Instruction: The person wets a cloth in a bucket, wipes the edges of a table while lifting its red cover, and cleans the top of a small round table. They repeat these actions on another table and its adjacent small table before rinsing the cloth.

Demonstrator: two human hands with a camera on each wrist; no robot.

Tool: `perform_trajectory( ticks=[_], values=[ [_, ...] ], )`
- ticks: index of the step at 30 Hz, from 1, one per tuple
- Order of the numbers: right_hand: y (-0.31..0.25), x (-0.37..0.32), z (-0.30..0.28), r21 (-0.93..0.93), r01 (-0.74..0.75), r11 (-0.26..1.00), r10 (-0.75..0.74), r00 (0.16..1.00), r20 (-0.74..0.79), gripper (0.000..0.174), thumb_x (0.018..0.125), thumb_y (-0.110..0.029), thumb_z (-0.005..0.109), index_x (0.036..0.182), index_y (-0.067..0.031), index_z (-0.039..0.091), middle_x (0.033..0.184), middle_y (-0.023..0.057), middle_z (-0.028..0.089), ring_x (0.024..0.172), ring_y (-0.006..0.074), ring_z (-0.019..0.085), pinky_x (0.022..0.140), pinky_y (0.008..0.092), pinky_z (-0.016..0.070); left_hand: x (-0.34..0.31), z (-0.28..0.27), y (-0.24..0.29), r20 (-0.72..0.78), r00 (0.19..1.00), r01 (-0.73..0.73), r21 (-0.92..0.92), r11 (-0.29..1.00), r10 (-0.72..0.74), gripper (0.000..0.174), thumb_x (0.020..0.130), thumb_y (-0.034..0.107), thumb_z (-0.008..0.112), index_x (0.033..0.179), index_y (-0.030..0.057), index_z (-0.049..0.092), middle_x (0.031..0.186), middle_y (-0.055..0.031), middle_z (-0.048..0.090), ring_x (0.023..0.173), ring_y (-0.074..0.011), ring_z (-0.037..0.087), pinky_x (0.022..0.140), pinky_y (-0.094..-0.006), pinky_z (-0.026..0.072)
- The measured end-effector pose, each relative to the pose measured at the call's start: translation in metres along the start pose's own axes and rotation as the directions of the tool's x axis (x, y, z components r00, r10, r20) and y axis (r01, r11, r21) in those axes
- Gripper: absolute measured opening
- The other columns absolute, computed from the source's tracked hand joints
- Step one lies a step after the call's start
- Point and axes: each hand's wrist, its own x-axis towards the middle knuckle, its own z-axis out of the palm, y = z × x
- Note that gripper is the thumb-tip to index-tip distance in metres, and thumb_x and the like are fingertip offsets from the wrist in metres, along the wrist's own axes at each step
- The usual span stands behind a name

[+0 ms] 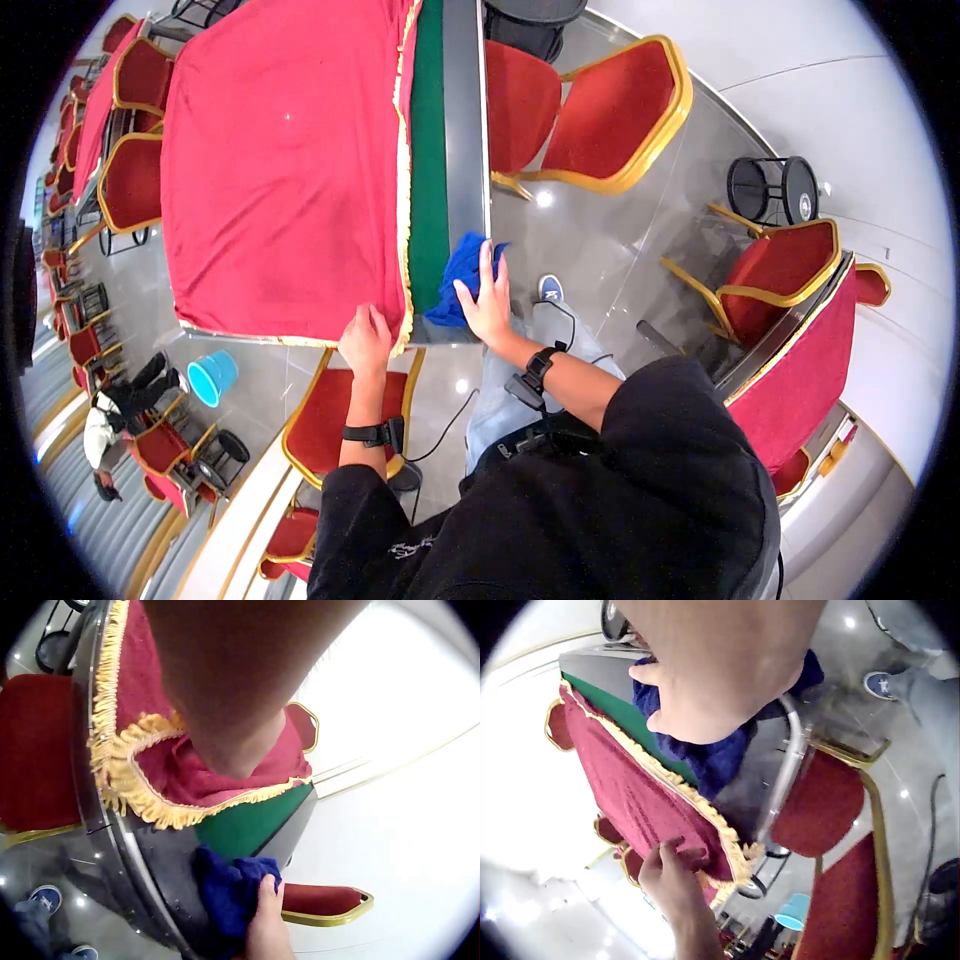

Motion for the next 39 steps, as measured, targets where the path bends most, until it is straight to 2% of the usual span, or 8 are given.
perform_trajectory(
  ticks=[6,12,18,21,26,33,37,39],
  values=[
    [-0.032,0.202,0.004,-0.085,-0.017,0.996,0.0,0.981,-0.193,0.111,0.084,-0.043,0.082,0.164,-0.0056,0.015,0.147,0.0304,0.046,0.132,0.047,0.052,0.108,0.0516,0.0469,0.118,0.008,0.038,-0.068,0.96,-0.28,-0.249,0.927,0.271,0.062,0.087,0.02,0.073,0.144,0.0073,0.054,0.154,-0.0181,0.047,0.14,-0.0404,0.044,0.116,-0.0522,0.0356],
    [-0.064,0.482,-0.008,-0.062,-0.115,0.991,0.095,0.959,-0.266,0.074,0.08,-0.055,0.081,0.13,-0.006,0.057,0.121,0.02,0.07,0.114,0.0418,0.067,0.095,0.0534,0.0529,0.144,0.06,0.061,-0.025,0.984,-0.178,-0.09,0.98,0.176,0.065,0.094,0.037,0.057,0.152,0.0088,0.05,0.161,-0.0194,0.041,0.148,-0.0395,0.038,0.119,-0.0548,0.0304],
    [-0.097,0.738,-0.028,-0.205,-0.026,0.978,-0.025,0.97,-0.243,0.072,0.084,-0.059,0.078,0.127,-0.0027,0.064,0.116,0.0176,0.075,0.108,0.0318,0.072,0.093,0.0424,0.0558,0.142,0.074,0.059,0.002,0.987,-0.159,-0.003,0.987,0.159,0.057,0.097,0.036,0.049,0.144,0.0048,0.056,0.156,-0.024,0.046,0.143,-0.0439,0.044,0.117,-0.0578,0.0324],
    [-0.107,0.818,-0.036,-0.122,0.02,0.992,-0.045,0.978,-0.205,0.062,0.085,-0.054,0.072,0.106,0.0037,0.074,0.102,0.0306,0.073,0.106,0.0407,0.072,0.089,0.0455,0.0547,0.135,0.08,0.055,0.006,0.987,-0.163,0.033,0.986,0.162,0.055,0.1,0.037,0.046,0.143,0.0037,0.056,0.155,-0.0254,0.047,0.142,-0.0453,0.045,0.116,-0.0593,0.032],
    [-0.079,0.779,-0.029,0.206,0.293,0.934,-0.228,0.93,-0.287,0.066,0.096,-0.06,0.064,0.127,-0.0017,0.067,0.114,0.0163,0.075,0.103,0.0293,0.071,0.09,0.0417,0.0552,0.139,0.08,0.054,0.014,0.984,-0.178,0.041,0.983,0.178,0.055,0.1,0.035,0.043,0.144,0.0034,0.053,0.154,-0.0262,0.046,0.143,-0.0471,0.042,0.116,-0.0618,0.0316],
    [0.065,0.437,0.017,0.714,-0.483,0.507,0.424,0.861,0.281,0.061,0.111,-0.047,0.039,0.15,-0.0005,0.045,0.144,0.0139,0.056,0.131,0.0256,0.052,0.116,0.0375,0.0371,0.139,0.077,0.053,0.122,0.979,-0.173,0.102,0.98,0.161,0.069,0.077,0.022,0.067,0.141,0.0064,0.046,0.157,-0.0233,0.036,0.145,-0.0488,0.032,0.116,-0.0665,0.0314],
    [0.062,0.263,-0.006,0.528,-0.714,0.46,0.474,0.7,0.534,0.064,0.111,-0.034,0.044,0.165,-0.0081,0.021,0.159,0.0106,0.042,0.144,0.0217,0.041,0.121,0.0353,0.0307,0.184,0.043,0.082,0.125,0.99,-0.069,-0.028,0.997,0.072,0.049,0.083,0.022,0.07,0.126,0.0035,0.057,0.141,-0.0225,0.048,0.131,-0.0423,0.041,0.11,-0.0591,0.0321],
    [0.101,0.244,0.022,0.693,-0.567,0.444,0.327,0.823,0.464,0.07,0.106,-0.022,0.058,0.165,-0.0104,0.021,0.154,0.009,0.046,0.138,0.019,0.046,0.117,0.033,0.0357,0.24,0.029,0.101,0.038,0.989,-0.14,-0.086,0.986,0.144,0.051,0.084,0.022,0.071,0.128,0.0018,0.057,0.141,-0.0227,0.048,0.132,-0.0423,0.041,0.111,-0.0577,0.0323]
  ],
)
